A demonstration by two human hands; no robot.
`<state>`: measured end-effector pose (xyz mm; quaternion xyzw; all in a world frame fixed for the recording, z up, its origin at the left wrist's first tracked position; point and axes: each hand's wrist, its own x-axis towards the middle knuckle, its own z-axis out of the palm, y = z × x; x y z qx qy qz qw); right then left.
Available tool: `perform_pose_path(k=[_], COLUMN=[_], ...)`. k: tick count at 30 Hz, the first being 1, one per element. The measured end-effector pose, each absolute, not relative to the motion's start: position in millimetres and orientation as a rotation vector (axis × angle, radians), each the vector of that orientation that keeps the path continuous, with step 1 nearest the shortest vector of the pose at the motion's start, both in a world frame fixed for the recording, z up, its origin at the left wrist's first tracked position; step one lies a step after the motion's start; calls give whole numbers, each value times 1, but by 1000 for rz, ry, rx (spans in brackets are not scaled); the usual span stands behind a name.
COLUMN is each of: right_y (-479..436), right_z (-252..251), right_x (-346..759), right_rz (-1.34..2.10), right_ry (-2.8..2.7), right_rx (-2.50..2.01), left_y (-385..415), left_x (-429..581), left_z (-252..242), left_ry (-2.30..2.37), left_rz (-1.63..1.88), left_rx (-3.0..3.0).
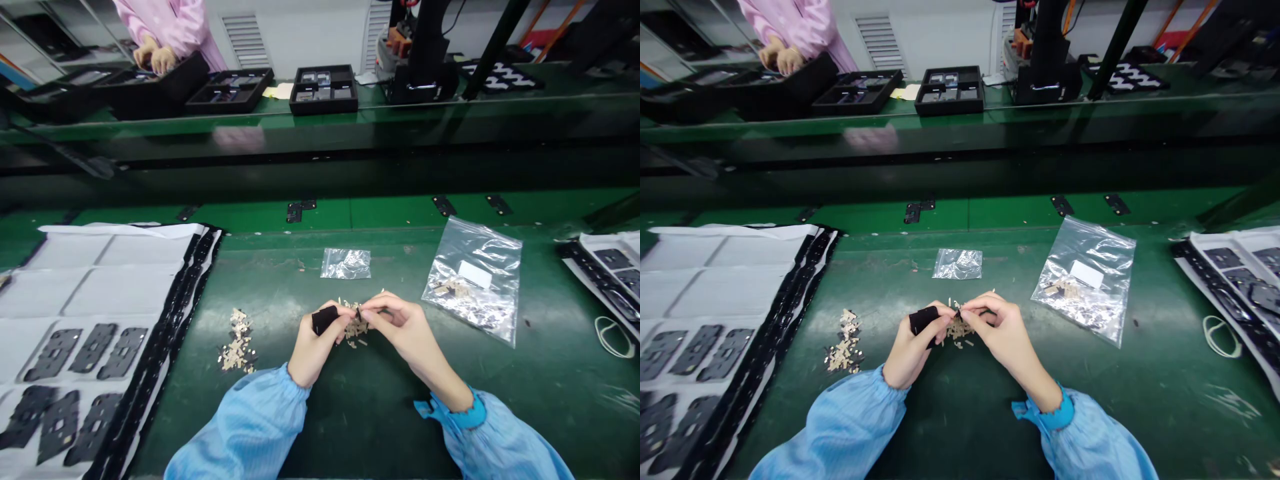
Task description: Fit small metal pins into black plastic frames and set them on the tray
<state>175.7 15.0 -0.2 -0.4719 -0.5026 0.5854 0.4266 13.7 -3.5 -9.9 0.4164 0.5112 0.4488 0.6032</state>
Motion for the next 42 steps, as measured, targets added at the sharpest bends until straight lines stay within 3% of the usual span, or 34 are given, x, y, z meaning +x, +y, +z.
perform_pose_path(k=[7,20,26,42], right_y=[15,9,6,9], right_z=[6,13,9,3], right_x=[174,168,166,169], right_rz=[1659,1551,1705,1621], right_ry=[-1150,-1144,-1201,-1262], right_rx=[-1215,-1121,-1154,-1225], left_y=[-3,3,12,6], left_x=[13,6,-1,3], left_z=[-9,-15,-14,-11], left_ry=[1133,1188,1430,1431], left_rz=[1012,1199,1246,1208], left_rx=[913,524,684,816])
